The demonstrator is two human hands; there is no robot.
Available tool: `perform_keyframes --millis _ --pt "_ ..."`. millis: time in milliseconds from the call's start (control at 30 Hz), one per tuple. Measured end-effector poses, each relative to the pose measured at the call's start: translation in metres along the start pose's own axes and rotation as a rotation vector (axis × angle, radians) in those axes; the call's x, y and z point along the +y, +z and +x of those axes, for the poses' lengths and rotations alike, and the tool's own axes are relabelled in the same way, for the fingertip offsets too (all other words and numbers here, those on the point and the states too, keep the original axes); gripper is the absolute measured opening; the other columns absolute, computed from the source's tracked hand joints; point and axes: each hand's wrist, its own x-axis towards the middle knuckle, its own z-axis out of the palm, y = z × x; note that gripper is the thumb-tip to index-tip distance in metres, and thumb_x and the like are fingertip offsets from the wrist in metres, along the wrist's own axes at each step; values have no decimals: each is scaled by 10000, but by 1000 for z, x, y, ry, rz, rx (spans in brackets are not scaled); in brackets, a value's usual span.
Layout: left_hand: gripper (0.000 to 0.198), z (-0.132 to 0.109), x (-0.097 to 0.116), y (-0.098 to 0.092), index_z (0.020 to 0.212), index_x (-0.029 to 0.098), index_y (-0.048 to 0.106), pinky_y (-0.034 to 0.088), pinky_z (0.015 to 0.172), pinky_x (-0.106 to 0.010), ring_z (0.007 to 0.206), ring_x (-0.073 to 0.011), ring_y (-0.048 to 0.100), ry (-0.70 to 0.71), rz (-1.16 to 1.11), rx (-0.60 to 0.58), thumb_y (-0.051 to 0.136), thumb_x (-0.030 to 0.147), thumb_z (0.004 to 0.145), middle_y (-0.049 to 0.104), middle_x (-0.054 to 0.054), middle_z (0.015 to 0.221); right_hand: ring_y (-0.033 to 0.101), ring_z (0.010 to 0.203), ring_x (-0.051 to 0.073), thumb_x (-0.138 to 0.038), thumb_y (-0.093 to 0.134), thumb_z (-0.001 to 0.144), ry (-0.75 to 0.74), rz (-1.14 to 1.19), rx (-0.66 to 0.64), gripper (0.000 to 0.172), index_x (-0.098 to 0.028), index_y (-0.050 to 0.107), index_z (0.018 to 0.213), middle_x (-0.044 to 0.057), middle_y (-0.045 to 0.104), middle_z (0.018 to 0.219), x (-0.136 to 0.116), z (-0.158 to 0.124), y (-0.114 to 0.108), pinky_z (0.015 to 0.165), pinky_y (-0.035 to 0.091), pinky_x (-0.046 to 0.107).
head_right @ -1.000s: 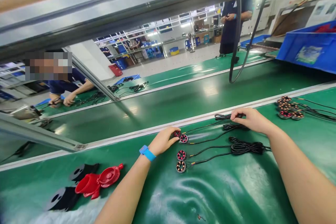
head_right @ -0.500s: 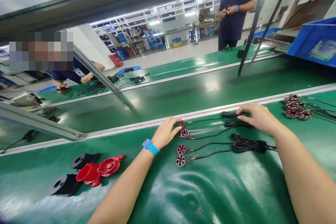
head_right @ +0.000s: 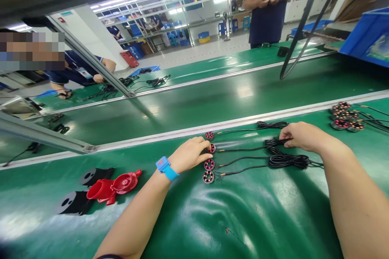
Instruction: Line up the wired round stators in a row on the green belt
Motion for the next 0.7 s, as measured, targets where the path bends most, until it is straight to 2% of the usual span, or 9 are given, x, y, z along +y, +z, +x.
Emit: perform_keyframes --millis 100,267,333,400,467,533,633,700 --pt "245 -4 6 -2 998 187 647 485 778 -348 890 -251 596 -20 15 -40 693 404 895 608 -68 942 648 812 224 -310 695 689 -16 77 -121 172 -270 721 854 4 705 880 -5 -4 -3 701 454 304" --pt "207 -14 12 -1 883 195 654 472 688 -307 828 -238 631 -43 -4 -66 772 358 834 649 -41 861 646 759 223 -238 684 639 -19 94 -175 125 -244 709 760 17 689 794 -13 -10 -7 637 447 296" --pt "151 -19 12 -1 873 213 676 466 661 -295 811 -226 640 -38 -23 -75 763 332 841 658 -28 852 663 831 246 -262 723 630 7 103 -159 205 -258 729 835 22 705 868 -17 -16 -10 675 473 313" --pt "82 -22 10 -2 933 238 703 468 672 -296 833 -224 642 -26 -41 -78 725 287 870 662 -26 881 660 958 277 -382 755 673 -33 146 -54 362 -280 724 1018 35 707 1013 -28 -24 -14 764 503 349" --pt "117 -25 8 -3 1013 251 710 473 714 -305 867 -223 633 -11 -37 -77 681 247 899 648 -33 918 634 1053 275 -520 699 775 -171 219 92 459 -283 669 1167 47 681 1127 -53 -31 -18 853 507 370" --pt "131 -28 5 -1 1041 248 707 474 769 -314 897 -220 615 16 -30 -71 657 251 920 619 -41 950 619 1080 246 -557 617 870 -345 309 169 435 -272 636 1199 46 661 1172 -91 -33 -16 902 503 359" --pt "170 -32 -1 7 1087 242 670 471 816 -317 926 -204 590 37 -111 -7 668 275 920 582 -42 1025 612 1076 212 -447 661 880 -500 427 97 410 -275 594 1247 22 645 1200 -154 -27 -1 922 503 341" --pt "308 -36 -6 13 1126 216 610 474 797 -301 923 -192 589 -13 -242 79 749 279 859 579 -36 1056 617 1054 206 -324 721 839 -540 430 33 446 -259 584 1258 24 650 1173 -186 -17 15 913 503 338"
